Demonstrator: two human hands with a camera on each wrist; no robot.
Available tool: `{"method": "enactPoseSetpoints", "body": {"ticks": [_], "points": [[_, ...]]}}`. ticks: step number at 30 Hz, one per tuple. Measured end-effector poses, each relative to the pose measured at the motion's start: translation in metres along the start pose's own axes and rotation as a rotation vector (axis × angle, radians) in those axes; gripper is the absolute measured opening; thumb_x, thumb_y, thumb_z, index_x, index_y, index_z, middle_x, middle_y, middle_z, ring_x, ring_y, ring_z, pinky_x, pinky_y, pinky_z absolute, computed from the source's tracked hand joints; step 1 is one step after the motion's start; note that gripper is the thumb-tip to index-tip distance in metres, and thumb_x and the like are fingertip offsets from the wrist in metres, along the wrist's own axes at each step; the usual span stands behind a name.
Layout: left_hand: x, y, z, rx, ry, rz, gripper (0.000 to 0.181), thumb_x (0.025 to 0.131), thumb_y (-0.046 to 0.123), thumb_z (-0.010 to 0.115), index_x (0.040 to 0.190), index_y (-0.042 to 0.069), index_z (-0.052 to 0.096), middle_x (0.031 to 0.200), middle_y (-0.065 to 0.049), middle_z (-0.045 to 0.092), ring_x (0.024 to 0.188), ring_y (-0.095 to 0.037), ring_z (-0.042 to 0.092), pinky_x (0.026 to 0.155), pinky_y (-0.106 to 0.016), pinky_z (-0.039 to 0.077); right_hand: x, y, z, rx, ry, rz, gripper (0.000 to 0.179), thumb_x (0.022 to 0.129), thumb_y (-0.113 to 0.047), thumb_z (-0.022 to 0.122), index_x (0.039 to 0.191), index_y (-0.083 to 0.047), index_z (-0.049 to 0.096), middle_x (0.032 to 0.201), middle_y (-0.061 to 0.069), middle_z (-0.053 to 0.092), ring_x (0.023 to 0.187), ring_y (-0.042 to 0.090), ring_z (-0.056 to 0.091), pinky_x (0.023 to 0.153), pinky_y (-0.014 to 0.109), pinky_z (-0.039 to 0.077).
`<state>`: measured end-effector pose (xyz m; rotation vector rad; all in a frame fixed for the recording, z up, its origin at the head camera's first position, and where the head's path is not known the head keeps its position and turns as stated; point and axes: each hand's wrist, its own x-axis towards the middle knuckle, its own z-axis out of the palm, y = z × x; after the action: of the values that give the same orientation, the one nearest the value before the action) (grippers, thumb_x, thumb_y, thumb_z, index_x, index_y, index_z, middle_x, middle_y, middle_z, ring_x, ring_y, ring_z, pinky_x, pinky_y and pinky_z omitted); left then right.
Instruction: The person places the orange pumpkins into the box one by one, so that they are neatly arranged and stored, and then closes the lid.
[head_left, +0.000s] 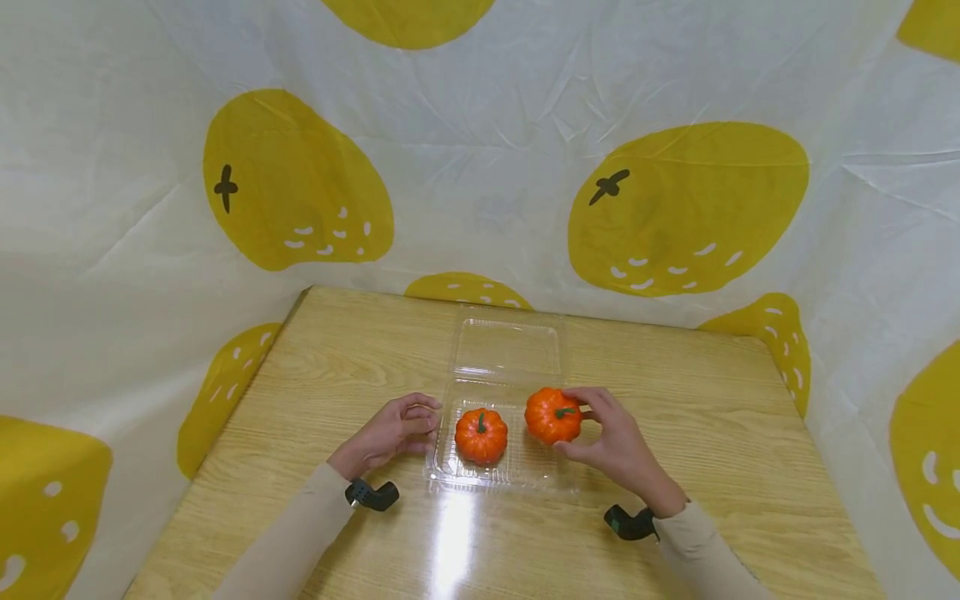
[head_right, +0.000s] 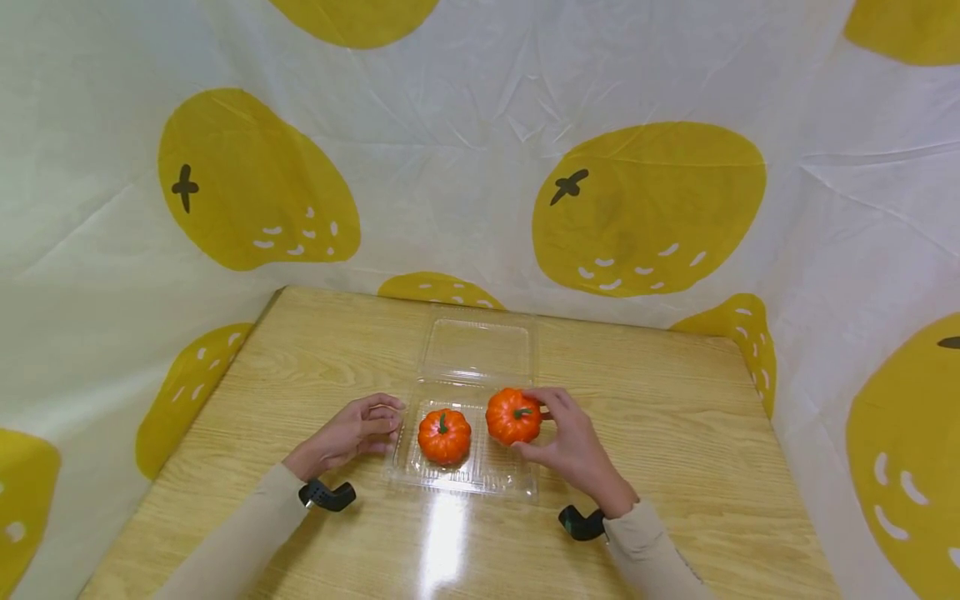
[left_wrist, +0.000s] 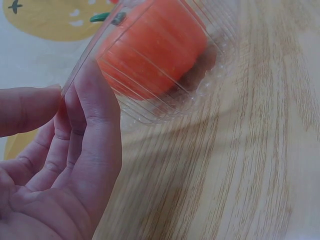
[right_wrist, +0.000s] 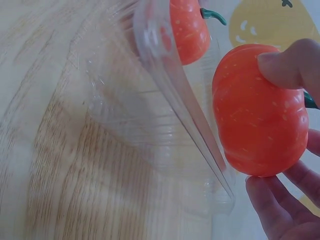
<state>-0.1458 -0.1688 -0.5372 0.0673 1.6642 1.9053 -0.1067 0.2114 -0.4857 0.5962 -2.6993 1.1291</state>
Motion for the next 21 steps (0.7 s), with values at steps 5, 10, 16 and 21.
{"method": "enactPoseSetpoints", "body": {"ticks": [5, 10, 16, 21], "points": [[-0.001, 0.001, 0.0, 0.001, -0.011, 0.003, 0.039, 0.102, 0.006, 0.062, 0.137, -0.003, 0.047, 0.102, 0.0, 0.064, 0.088, -0.012, 0.066, 0.078, -0.028, 0.063, 0.001, -0.003, 0.002, -0.001, -0.014, -0.024, 0.072, 0.071, -0.013, 0.095, 0.134, -0.009, 0.061, 0.128, 0.009, 0.063, 0.116, 0.027, 0.063, 0.088, 0.045, 0.063], [-0.001, 0.002, 0.001, -0.002, -0.002, -0.005, 0.037, 0.102, 0.006, 0.062, 0.136, -0.002, 0.048, 0.102, 0.0, 0.065, 0.088, -0.012, 0.066, 0.077, -0.028, 0.063, 0.002, -0.006, 0.005, 0.003, -0.046, -0.033, 0.071, 0.071, -0.013, 0.094, 0.134, -0.008, 0.061, 0.13, 0.009, 0.062, 0.117, 0.027, 0.064, 0.09, 0.046, 0.063], [0.0, 0.001, 0.001, -0.008, 0.004, -0.003, 0.038, 0.1, 0.004, 0.064, 0.134, 0.0, 0.05, 0.099, 0.001, 0.063, 0.087, -0.012, 0.066, 0.077, -0.028, 0.064, 0.005, -0.005, 0.009, 0.003, -0.083, -0.033, 0.072, 0.071, -0.014, 0.095, 0.134, -0.01, 0.061, 0.131, 0.007, 0.062, 0.117, 0.025, 0.064, 0.091, 0.042, 0.063], [0.0, 0.0, 0.001, -0.007, 0.007, -0.005, 0.038, 0.099, 0.004, 0.064, 0.134, 0.0, 0.051, 0.099, 0.0, 0.063, 0.087, -0.013, 0.066, 0.077, -0.029, 0.064, 0.006, -0.002, 0.013, 0.012, -0.093, -0.057, 0.072, 0.07, -0.012, 0.095, 0.133, -0.008, 0.062, 0.128, 0.008, 0.062, 0.113, 0.026, 0.066, 0.09, 0.042, 0.064]]}}
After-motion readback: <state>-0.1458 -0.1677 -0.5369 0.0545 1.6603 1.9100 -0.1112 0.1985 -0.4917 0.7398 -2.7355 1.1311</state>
